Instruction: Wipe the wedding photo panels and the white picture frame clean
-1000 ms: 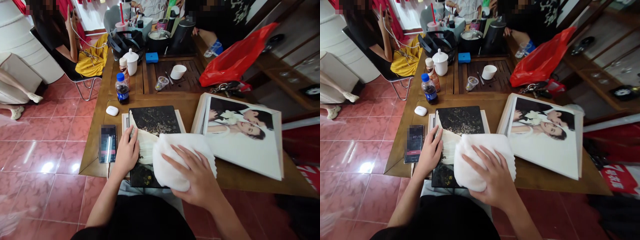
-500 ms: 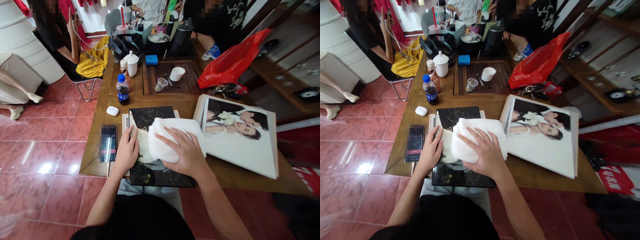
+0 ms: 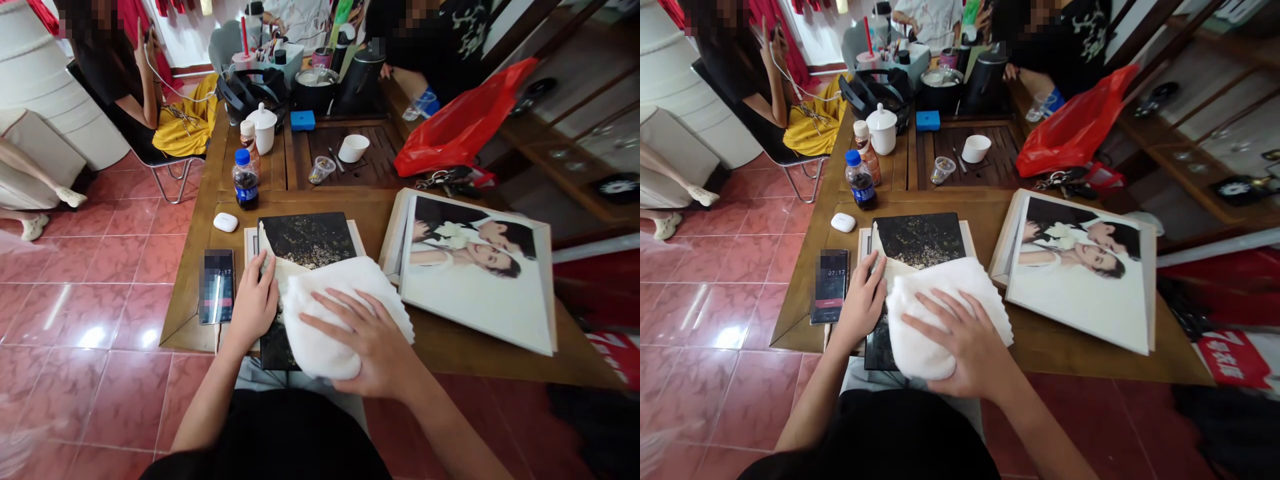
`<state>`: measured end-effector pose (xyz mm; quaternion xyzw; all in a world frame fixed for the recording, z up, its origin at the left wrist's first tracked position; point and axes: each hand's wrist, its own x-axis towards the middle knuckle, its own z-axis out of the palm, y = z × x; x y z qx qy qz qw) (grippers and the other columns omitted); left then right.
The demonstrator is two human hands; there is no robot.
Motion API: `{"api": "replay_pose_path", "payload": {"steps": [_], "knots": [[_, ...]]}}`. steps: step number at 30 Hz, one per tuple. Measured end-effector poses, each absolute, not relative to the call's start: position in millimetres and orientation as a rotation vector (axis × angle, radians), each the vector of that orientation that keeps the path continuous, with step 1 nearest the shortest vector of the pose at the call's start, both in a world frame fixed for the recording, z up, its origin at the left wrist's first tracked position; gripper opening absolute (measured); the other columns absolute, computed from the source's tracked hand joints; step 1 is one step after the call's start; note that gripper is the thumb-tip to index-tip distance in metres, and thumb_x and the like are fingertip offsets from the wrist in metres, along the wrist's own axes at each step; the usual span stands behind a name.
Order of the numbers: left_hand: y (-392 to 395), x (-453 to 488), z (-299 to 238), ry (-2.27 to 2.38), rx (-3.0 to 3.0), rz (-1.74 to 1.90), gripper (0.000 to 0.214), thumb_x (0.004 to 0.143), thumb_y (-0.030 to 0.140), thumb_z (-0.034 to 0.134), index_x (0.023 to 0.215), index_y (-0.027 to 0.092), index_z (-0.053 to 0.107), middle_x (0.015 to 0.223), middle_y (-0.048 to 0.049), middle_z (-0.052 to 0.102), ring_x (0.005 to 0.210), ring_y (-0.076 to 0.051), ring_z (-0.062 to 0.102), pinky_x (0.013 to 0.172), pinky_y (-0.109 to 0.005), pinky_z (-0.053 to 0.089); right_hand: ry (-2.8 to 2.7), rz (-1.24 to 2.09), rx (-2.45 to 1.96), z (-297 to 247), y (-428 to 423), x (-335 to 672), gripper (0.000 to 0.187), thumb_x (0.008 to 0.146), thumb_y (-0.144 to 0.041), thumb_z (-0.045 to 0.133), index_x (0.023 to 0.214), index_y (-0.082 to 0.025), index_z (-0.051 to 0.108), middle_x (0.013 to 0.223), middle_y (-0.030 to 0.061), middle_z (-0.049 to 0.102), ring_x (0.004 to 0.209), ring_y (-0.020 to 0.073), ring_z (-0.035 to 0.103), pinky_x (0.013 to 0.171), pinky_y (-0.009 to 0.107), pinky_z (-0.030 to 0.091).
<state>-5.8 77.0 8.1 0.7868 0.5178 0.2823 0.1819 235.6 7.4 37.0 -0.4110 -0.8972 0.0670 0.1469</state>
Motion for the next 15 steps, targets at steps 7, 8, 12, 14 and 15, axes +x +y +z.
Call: {"api": "replay_pose_path", "payload": {"steps": [7, 8, 12, 14, 15], "knots": [[76.0, -4.8, 8.0, 1.479, 2.221, 0.793, 0.048, 0.106, 0.025, 0.035, 0.153, 0.018, 0.042, 0.161, -0.0172, 0.038, 0.151, -0.029, 0.035, 0.124, -0.054, 0.034, -2.464, 0.068, -1.342, 35.7, 22.5, 246.9, 0.080, 0.074, -0.038, 0.067, 0.151, -0.032, 0.047, 0.157, 0.0106, 0.047, 0.141, 0.0372, 0.045, 0.112, 0.057, 0.027], [75.8, -4.6, 8.3, 1.479, 2.218, 0.794, 0.048, 0.106, 0.025, 0.035, 0.154, 0.019, 0.042, 0.161, -0.0171, 0.038, 0.151, -0.029, 0.035, 0.123, -0.055, 0.034, -2.473, 0.072, -1.325, 36.4, 18.8, 245.0, 0.081, 0.073, -0.039, 0.067, 0.151, -0.033, 0.047, 0.158, 0.0103, 0.047, 0.141, 0.0372, 0.044, 0.112, 0.057, 0.026], [75.3, -3.8, 8.9, 1.481, 2.204, 0.799, 0.049, 0.106, 0.025, 0.034, 0.154, 0.022, 0.041, 0.161, -0.0163, 0.038, 0.152, -0.030, 0.035, 0.123, -0.056, 0.034, -2.540, 0.118, -1.220, 40.8, -5.4, 232.1, 0.088, 0.067, -0.042, 0.068, 0.152, -0.032, 0.046, 0.160, 0.0094, 0.044, 0.143, 0.0373, 0.041, 0.115, 0.057, 0.020], [75.3, -3.9, 8.9, 1.479, 2.203, 0.803, 0.049, 0.106, 0.025, 0.034, 0.155, 0.023, 0.041, 0.161, -0.0155, 0.038, 0.152, -0.029, 0.034, 0.123, -0.056, 0.034, -2.578, 0.133, -1.164, 42.6, -17.4, 223.0, 0.090, 0.066, -0.044, 0.069, 0.152, -0.032, 0.046, 0.160, 0.0093, 0.044, 0.144, 0.0373, 0.039, 0.117, 0.057, 0.016], [75.4, -4.0, 8.9, 1.476, 2.203, 0.802, 0.049, 0.106, 0.025, 0.035, 0.155, 0.023, 0.041, 0.161, -0.0153, 0.037, 0.152, -0.029, 0.033, 0.123, -0.056, 0.033, -2.596, 0.142, -1.134, 43.1, -22.3, 218.1, 0.091, 0.065, -0.046, 0.069, 0.152, -0.032, 0.046, 0.160, 0.0091, 0.044, 0.144, 0.0374, 0.038, 0.117, 0.057, 0.014]]}}
